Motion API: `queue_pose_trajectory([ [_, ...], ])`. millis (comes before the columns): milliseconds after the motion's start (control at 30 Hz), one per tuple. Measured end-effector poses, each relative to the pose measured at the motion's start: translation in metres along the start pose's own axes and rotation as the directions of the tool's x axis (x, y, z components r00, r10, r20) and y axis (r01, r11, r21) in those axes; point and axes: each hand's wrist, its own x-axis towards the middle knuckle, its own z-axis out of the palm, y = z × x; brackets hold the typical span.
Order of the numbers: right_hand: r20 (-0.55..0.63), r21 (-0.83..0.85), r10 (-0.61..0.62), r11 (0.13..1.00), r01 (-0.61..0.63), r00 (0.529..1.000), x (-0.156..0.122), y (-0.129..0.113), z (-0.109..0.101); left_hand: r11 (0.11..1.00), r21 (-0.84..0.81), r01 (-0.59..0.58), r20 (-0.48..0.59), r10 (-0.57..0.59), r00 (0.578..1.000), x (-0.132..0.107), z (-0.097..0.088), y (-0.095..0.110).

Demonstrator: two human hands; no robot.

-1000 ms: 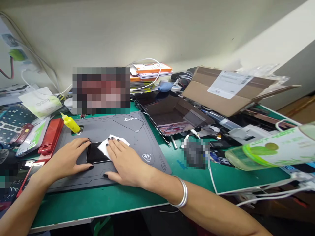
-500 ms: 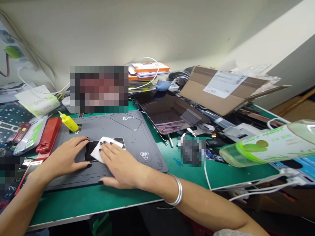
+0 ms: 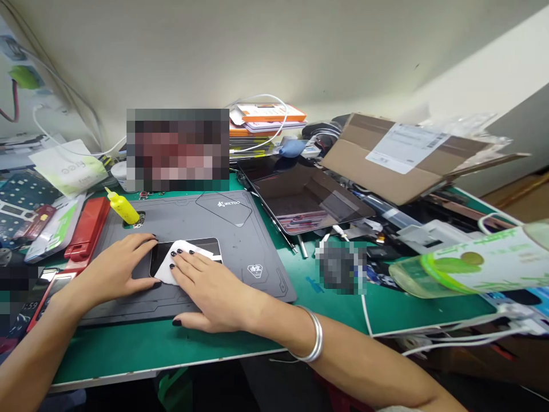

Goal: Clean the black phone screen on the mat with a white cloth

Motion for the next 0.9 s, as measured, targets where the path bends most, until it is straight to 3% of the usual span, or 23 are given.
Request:
queue_pose_trajectory([
  [200, -0.024, -0.126, 0.244, 0.961, -0.245, 0.97, 0.003, 0.005, -0.005, 1.0, 0.016, 0.017, 0.036, -0.018, 0.999, 0.001, -0.001, 0.002],
  [367, 0.035, -0.054, 0.012, 0.999, -0.01, 0.999, 0.002, -0.004, -0.003, 1.0, 0.013, 0.027, 0.037, -0.028, 0.999, 0.001, -0.001, 0.002],
  [433, 0.046, -0.059, -0.001, 0.998, 0.003, 0.999, 0.001, -0.004, -0.004, 1.0, 0.013, 0.026, 0.042, -0.027, 0.999, 0.0, -0.001, 0.002],
  [567, -0.004, -0.162, 0.212, 0.964, -0.21, 0.977, 0.003, 0.005, -0.006, 1.0, 0.011, 0.022, 0.037, -0.023, 0.999, 0.001, -0.002, 0.003],
  [633, -0.022, -0.19, 0.26, 0.947, -0.259, 0.965, 0.004, 0.007, -0.005, 0.999, 0.019, 0.027, 0.042, -0.028, 0.999, 0.001, -0.002, 0.003],
  [800, 0.046, -0.112, 0.006, 0.994, -0.001, 0.999, 0.001, -0.002, 0.0, 0.999, 0.019, 0.037, 0.042, -0.038, 0.998, 0.001, -0.001, 0.003],
  [900, 0.043, -0.109, 0.027, 0.994, -0.022, 0.999, 0.0, -0.002, -0.002, 0.999, 0.008, 0.034, 0.025, -0.035, 0.999, 0.001, -0.001, 0.003],
])
